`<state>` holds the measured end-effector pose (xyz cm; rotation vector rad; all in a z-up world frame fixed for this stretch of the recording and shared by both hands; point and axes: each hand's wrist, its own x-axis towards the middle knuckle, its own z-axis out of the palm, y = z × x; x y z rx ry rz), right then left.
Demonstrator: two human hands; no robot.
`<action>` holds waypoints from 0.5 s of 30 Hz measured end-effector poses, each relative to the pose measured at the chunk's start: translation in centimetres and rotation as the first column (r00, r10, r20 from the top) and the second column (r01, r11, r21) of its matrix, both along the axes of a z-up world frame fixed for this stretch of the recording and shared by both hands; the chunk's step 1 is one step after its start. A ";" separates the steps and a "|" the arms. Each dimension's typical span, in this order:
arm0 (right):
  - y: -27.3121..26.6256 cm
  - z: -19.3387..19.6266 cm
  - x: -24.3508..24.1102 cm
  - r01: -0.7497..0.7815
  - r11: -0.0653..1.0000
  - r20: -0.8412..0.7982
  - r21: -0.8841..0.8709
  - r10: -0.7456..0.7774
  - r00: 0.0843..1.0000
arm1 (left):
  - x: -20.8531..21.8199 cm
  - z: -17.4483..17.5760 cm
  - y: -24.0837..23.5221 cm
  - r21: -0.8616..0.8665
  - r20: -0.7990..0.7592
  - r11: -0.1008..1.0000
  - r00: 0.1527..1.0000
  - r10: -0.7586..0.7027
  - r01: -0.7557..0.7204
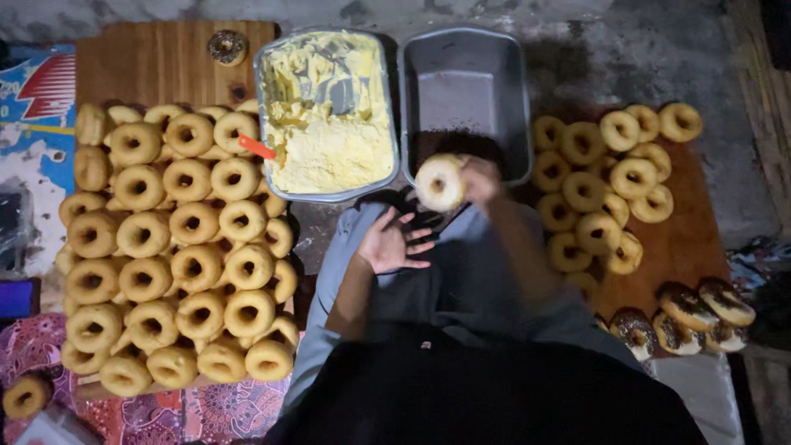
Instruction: The person repeatedly picks up plain donuts, scoops a yellow filling into the center hole using a small spatula, and then places the filled donuts into a tray of dark crumbs. The person handles the donuts one at a time and places the finished items in a separate pile.
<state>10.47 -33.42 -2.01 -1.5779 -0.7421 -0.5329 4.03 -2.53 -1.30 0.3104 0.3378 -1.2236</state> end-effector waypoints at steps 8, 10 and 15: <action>-2.2 -2.6 6.5 0.139 0.922 -0.740 -0.362 -0.375 0.559 | 2.1 -0.2 1.3 -0.351 -0.036 0.933 0.995 -0.094 0.076; -0.9 -2.3 6.2 0.131 0.737 -0.470 -0.663 -0.546 0.694 | 2.2 -0.6 1.7 -0.383 -0.025 0.921 0.995 -0.094 0.077; -0.8 0.8 4.8 0.372 0.380 0.046 -0.847 -0.645 0.763 | 2.7 -0.6 1.8 -0.398 0.002 0.913 0.995 -0.099 0.092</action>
